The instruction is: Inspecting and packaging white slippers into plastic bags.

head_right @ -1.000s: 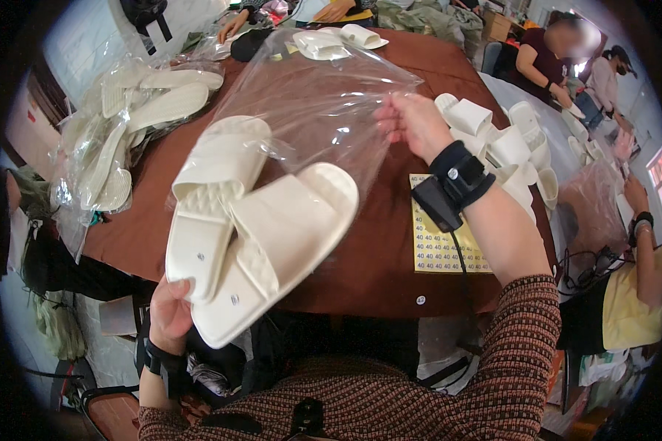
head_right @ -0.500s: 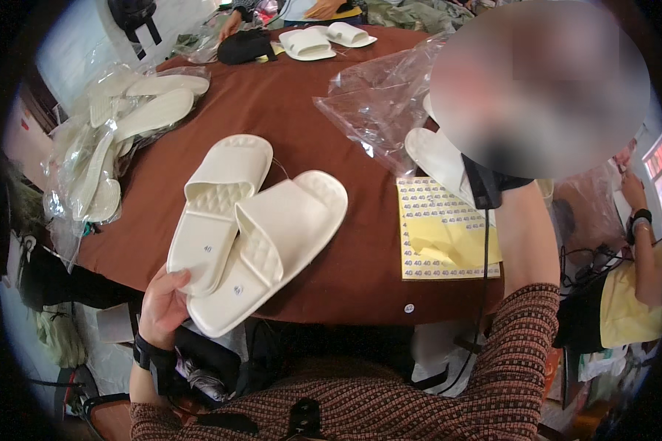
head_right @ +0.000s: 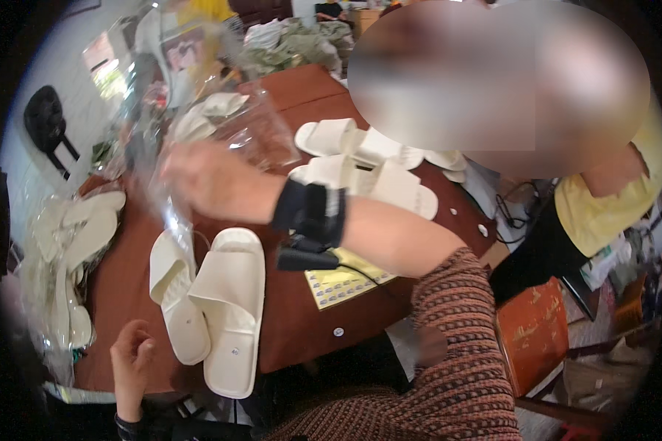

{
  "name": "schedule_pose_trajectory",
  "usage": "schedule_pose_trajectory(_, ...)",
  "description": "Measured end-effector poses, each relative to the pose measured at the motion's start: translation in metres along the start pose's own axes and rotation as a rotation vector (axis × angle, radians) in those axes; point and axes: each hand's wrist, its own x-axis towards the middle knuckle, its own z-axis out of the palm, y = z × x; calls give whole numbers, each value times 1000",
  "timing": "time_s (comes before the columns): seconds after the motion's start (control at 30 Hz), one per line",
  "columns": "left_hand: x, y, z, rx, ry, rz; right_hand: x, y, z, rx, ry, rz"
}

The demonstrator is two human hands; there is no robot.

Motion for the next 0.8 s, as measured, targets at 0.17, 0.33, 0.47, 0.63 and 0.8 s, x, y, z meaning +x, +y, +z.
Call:
schedule_pose_trajectory(0.17, -8, 16, -3, 354, 537, 540, -2, -43, 71, -133, -416, -2)
schedule_pose_trajectory(0.33, 0, 43, 4, 587, 453, 945, -7, -50, 77, -132, -608, -120)
schedule_pose_trajectory(0.47, 3, 27, -3, 800, 490, 719, 20, -78, 83, -132, -724, -183)
schedule_pose_trajectory(0.63, -3, -8, -17, 720, 560, 639, 29, -89, 117, -152, -671, -429)
schedule_pose_trajectory(0.8, 1, -51, -27, 770, 492, 650, 53, -107, 150, -175, -676, -642)
